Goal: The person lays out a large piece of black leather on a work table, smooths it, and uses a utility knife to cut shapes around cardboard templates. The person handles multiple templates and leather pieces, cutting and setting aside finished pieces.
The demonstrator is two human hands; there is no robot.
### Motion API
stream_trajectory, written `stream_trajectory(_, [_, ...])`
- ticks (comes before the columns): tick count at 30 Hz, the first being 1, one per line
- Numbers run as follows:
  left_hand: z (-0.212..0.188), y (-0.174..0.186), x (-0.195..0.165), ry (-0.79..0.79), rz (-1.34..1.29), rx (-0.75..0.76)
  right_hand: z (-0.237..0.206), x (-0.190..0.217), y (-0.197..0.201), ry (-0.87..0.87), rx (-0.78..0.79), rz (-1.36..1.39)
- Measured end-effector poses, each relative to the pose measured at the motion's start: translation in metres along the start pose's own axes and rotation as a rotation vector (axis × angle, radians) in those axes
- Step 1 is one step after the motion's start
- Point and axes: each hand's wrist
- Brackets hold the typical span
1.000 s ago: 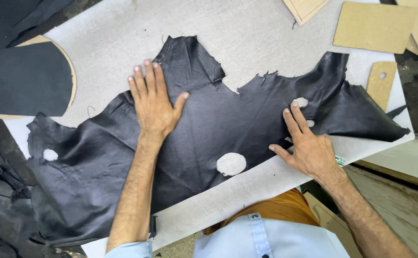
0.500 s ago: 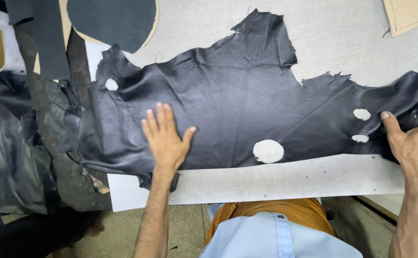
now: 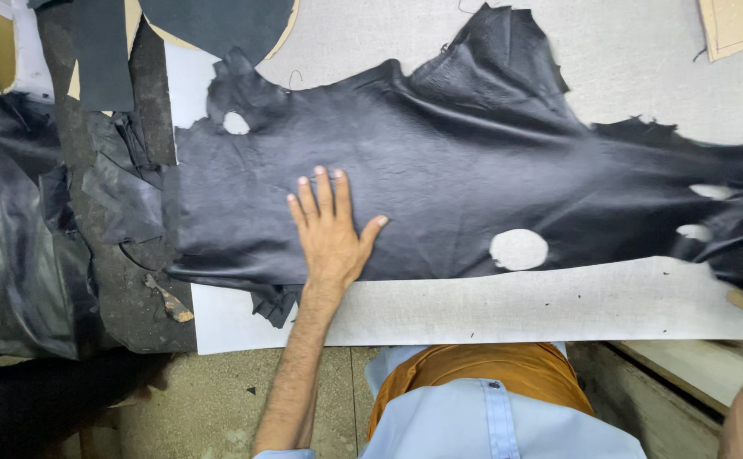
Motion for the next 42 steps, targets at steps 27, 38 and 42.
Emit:
stream_trajectory(27, [0.057, -0.008, -0.075, -0.092, 0.055, 0.227, -0.158, 0.135, 0.01, 0.21, 0.104, -0.004])
stream_trajectory(38, [0.0, -0.005, -0.042, -0.027, 0.034, 0.216, -0.169, 0.141, 0.003, 0.288, 0.06, -0.025])
stream_trajectory(42, [0.013, 0.026, 0.051, 0.224, 0.096, 0.152, -0.173, 0.135, -0.003, 0.329, 0.021, -0.025])
Point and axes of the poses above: each hand's wrist, its own z-axis towards the middle knuckle, its own y-axis out of the back of the hand, x = y × z, and after that the axes turned 4 degrees about -x, right-handed
